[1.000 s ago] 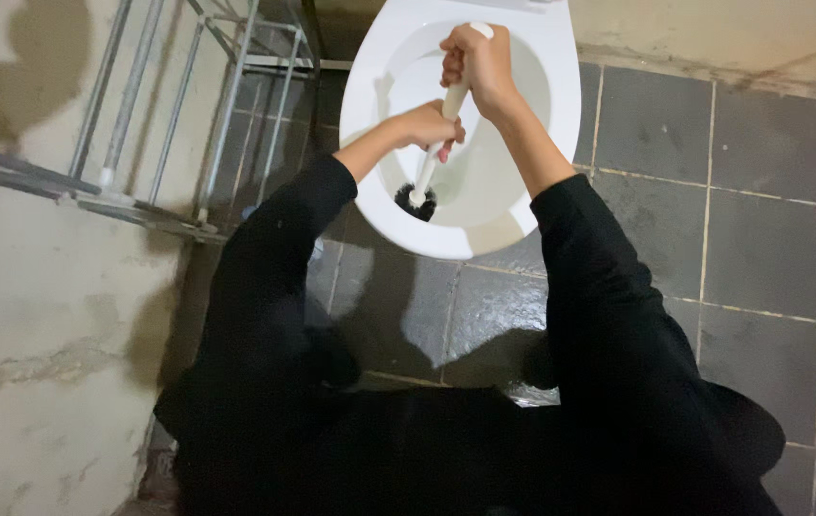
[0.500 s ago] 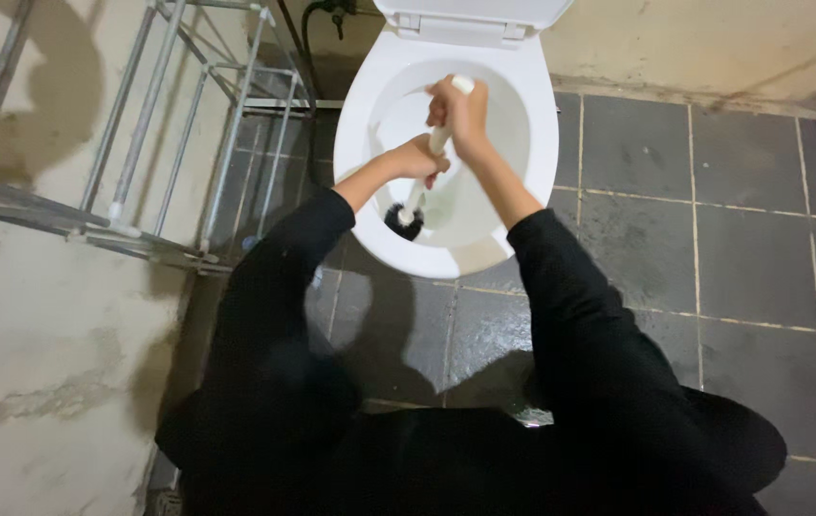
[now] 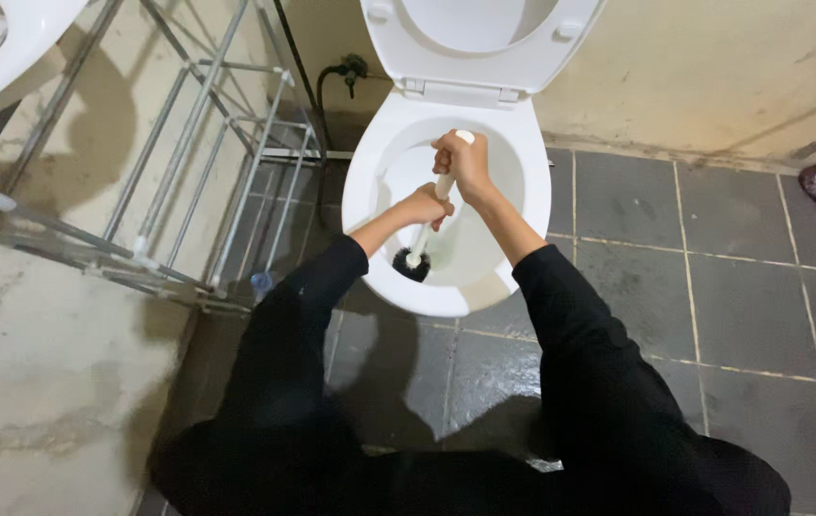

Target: The person scrubs the inside of a white toilet bowl using a toilet brush. They move the brush in circular motions to clean the bowl's interior surfaces.

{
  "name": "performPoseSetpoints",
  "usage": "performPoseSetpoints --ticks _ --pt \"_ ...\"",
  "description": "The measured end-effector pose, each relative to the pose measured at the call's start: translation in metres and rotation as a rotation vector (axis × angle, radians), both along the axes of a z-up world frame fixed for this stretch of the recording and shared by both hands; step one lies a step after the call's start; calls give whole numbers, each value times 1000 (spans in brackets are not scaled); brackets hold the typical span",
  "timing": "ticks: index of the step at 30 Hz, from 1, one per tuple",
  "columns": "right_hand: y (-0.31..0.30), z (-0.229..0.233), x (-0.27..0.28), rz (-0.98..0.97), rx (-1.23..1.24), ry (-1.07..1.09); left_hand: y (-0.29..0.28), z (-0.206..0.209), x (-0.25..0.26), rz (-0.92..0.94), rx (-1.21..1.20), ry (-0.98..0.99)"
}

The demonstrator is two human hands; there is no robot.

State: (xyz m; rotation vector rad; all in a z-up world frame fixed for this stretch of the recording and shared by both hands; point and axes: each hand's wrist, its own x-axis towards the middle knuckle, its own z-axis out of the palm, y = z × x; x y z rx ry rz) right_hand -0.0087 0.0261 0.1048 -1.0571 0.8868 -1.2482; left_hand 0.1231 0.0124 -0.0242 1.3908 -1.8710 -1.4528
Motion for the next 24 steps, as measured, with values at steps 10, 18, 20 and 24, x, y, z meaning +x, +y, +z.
performPoseSetpoints --ticks 10,18,20,24 --pt "17 -36 -8 34 -261 -100 -11 -14 4 40 -503 -351" --pt "24 32 -65 101 -73 123 23 16 -82 28 -68 22" --pt "36 58 -71 97 -214 348 4 9 -114 48 -384 1" --pt "45 96 -81 2 -314 588 -39 1 -129 79 -706 169"
